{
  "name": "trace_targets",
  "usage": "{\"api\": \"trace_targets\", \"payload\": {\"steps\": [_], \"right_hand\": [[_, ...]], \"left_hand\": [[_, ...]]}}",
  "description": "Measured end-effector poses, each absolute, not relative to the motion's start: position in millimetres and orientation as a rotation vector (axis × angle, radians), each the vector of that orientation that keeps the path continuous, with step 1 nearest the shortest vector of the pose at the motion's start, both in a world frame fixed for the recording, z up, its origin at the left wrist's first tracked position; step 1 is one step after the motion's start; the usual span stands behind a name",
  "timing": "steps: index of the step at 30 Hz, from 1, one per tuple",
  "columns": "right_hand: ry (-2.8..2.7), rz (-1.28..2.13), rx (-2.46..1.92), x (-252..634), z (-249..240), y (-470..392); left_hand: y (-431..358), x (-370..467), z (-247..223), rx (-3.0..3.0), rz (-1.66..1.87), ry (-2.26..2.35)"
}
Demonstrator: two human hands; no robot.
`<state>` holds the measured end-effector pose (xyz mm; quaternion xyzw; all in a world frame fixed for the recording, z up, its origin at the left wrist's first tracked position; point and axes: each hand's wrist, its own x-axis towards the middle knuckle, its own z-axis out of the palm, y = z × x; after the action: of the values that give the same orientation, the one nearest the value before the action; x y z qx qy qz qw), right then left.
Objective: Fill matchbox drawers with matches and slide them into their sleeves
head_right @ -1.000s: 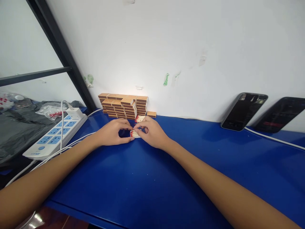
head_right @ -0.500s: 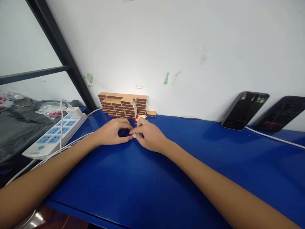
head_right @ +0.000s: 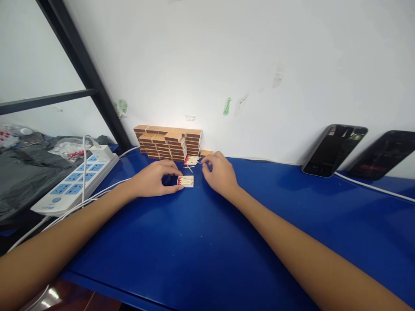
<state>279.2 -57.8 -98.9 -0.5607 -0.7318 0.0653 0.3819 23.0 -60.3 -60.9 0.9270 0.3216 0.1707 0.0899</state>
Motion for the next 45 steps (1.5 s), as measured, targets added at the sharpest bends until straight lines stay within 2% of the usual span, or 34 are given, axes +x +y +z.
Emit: {"api": "trace_targets", "payload": {"steps": [5, 8, 17, 23, 28, 33, 36, 40, 45], "right_hand": [[-1.333, 0.553, -1.765, 294, -90, -40], [-1.226, 0.708, -1.869, 292, -81, -27], [-1.161, 0.875, -1.943, 283, -61, 0], [-1.141, 0.836, -1.865, 278, -60, -8], [-1.154, 0.810, -1.710, 293, -52, -45], [-1.269, 1.080, -1.462, 314, -59, -118], [-1.261, 1.039, -1.422, 318, -69, -151], [-1.246, 0.923, -1.456, 317, -71, -166], [-1.263, 0.973, -1.429, 314, -70, -168]], "left_hand": [[-60, 24, -61, 2.748, 0.541, 0.958], [-61, 24, -63, 2.737, 0.578, 0.963], [-60, 23, -65, 2.744, 0.694, 1.021], [-58, 21, -65, 2.735, 0.747, 1.058], [-59, 21, -66, 2.724, 0.806, 1.138], [-68, 28, -67, 2.687, 0.875, 1.104], [-75, 33, -69, 2.681, 0.926, 1.030], [-82, 39, -69, 2.678, 1.015, 0.924], [-91, 46, -67, 2.688, 1.091, 0.806]]}}
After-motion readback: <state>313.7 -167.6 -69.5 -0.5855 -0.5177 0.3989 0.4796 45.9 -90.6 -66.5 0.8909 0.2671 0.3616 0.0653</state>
